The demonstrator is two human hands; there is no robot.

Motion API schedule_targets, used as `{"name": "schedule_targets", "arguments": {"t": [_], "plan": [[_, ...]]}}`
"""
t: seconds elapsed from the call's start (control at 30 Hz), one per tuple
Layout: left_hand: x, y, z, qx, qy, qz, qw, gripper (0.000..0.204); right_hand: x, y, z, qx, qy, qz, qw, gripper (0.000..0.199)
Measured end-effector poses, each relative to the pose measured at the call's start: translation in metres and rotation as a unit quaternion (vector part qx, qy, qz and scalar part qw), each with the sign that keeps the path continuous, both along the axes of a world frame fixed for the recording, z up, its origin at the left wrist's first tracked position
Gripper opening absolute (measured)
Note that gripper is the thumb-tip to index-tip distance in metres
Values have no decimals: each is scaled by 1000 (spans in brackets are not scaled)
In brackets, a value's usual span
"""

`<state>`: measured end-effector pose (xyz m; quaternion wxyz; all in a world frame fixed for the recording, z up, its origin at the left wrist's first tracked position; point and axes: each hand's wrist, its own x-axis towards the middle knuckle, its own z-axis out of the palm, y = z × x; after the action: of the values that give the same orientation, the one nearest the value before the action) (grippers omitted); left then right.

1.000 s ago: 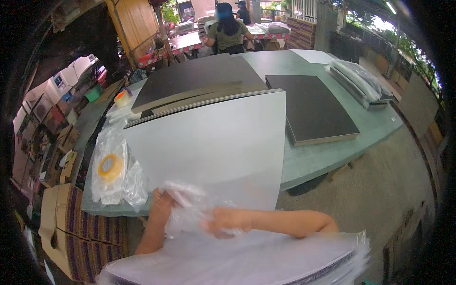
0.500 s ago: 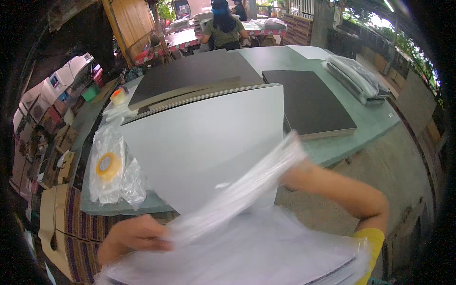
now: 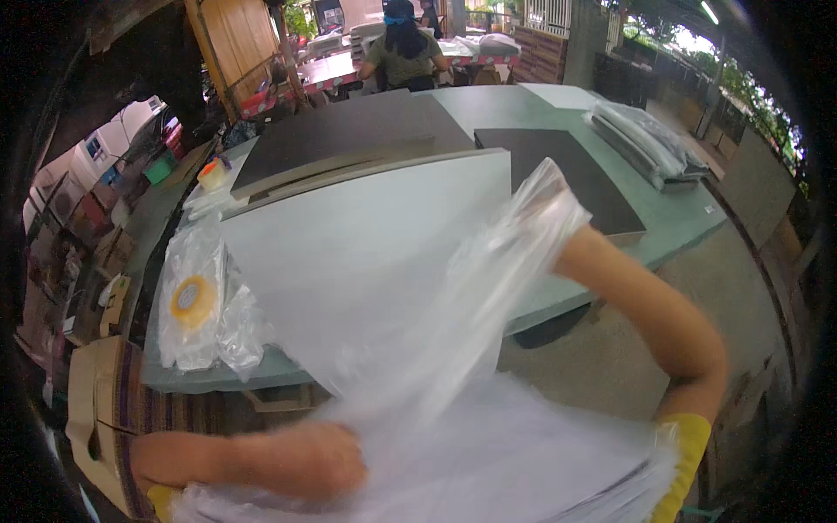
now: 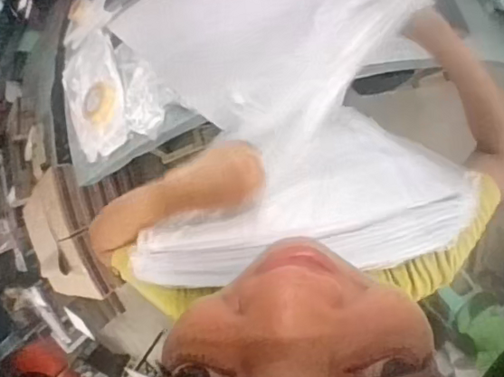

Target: The person wraps black panels with a plastic film by hand, pulling the film from a stack and smoothing it over the surface of the panel.

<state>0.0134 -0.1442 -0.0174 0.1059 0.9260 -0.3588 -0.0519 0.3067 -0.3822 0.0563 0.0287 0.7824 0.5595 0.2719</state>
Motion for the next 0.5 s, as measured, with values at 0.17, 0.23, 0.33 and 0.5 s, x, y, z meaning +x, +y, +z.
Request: {"name": "schedule_targets", "arguments": {"t": [0.17, 0.23, 0.33, 0.5], "plan": [[40, 60, 77, 214, 40, 429, 877, 26, -43, -2, -33, -134, -98, 48, 985, 16], [38, 98, 46, 309, -151, 392, 853, 30, -76, -1, -32, -340, 77, -3, 937, 14], [28, 107, 16, 358, -7, 344, 868, 27, -104, 11, 39, -296, 400, 30, 867, 9], [-12, 83, 6, -95, 150, 240, 954, 22, -7, -23, 72, 387, 266, -21, 883, 27]]}}
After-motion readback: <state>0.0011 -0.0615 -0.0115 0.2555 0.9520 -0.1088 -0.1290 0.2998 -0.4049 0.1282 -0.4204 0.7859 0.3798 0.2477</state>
